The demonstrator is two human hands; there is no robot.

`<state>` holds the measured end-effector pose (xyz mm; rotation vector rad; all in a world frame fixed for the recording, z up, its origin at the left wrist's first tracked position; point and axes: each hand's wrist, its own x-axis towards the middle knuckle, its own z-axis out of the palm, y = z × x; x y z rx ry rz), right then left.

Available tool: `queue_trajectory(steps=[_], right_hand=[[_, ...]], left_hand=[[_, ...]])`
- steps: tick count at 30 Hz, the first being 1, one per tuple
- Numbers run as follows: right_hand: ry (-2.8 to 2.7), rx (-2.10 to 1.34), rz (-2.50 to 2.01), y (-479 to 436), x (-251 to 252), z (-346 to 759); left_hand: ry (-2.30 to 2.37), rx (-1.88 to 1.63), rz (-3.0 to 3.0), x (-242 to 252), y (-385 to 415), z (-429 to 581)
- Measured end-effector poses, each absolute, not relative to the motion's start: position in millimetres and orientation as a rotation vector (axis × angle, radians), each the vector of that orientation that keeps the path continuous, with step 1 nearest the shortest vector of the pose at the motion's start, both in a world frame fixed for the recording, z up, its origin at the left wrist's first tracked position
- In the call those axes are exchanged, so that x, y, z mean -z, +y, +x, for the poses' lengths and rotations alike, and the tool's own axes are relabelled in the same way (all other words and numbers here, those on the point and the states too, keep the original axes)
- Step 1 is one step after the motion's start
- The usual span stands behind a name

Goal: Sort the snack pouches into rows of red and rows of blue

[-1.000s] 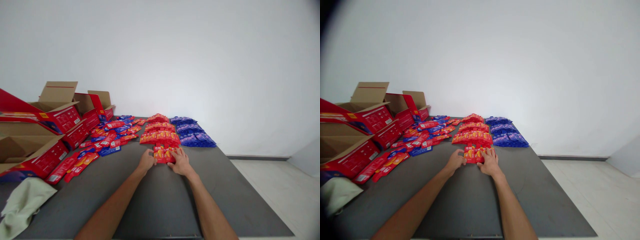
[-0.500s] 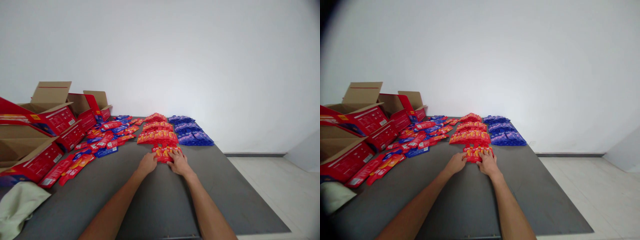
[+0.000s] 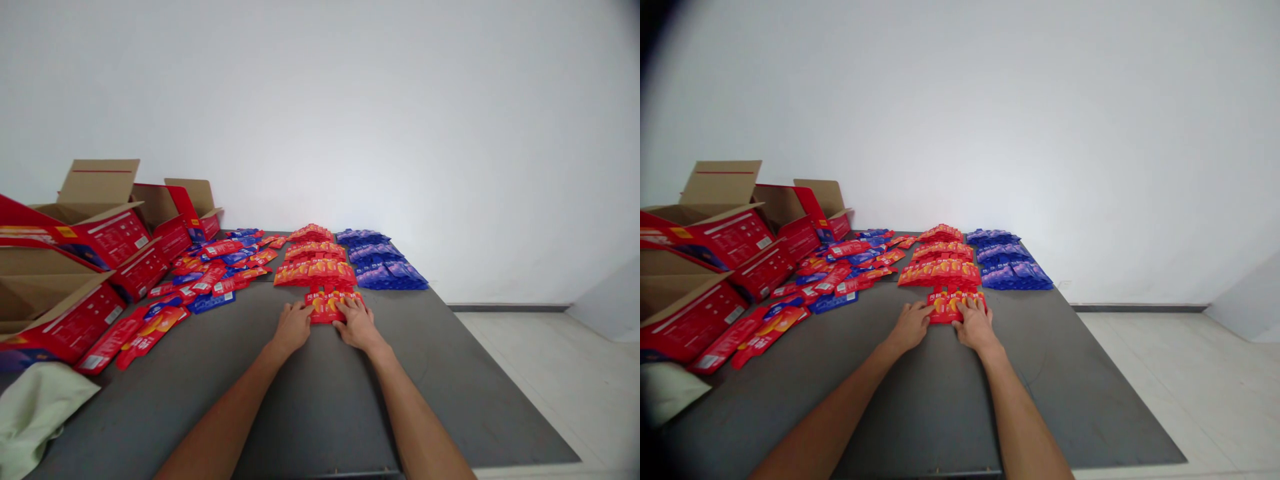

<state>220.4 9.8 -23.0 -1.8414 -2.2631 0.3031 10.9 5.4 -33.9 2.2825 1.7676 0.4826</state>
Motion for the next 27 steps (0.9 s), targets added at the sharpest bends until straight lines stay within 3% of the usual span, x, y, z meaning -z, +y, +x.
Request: queue_trajectory(steps=[18, 27], right_hand=[[-2.224, -0.272, -1.839, 7, 22, 215], [-2.312, -0.126, -1.546, 1, -3, 162]], left_hand=[[1.752, -0.58, 2.256, 29, -5, 21], [1.782, -0.591, 2.264, 18, -10, -3]])
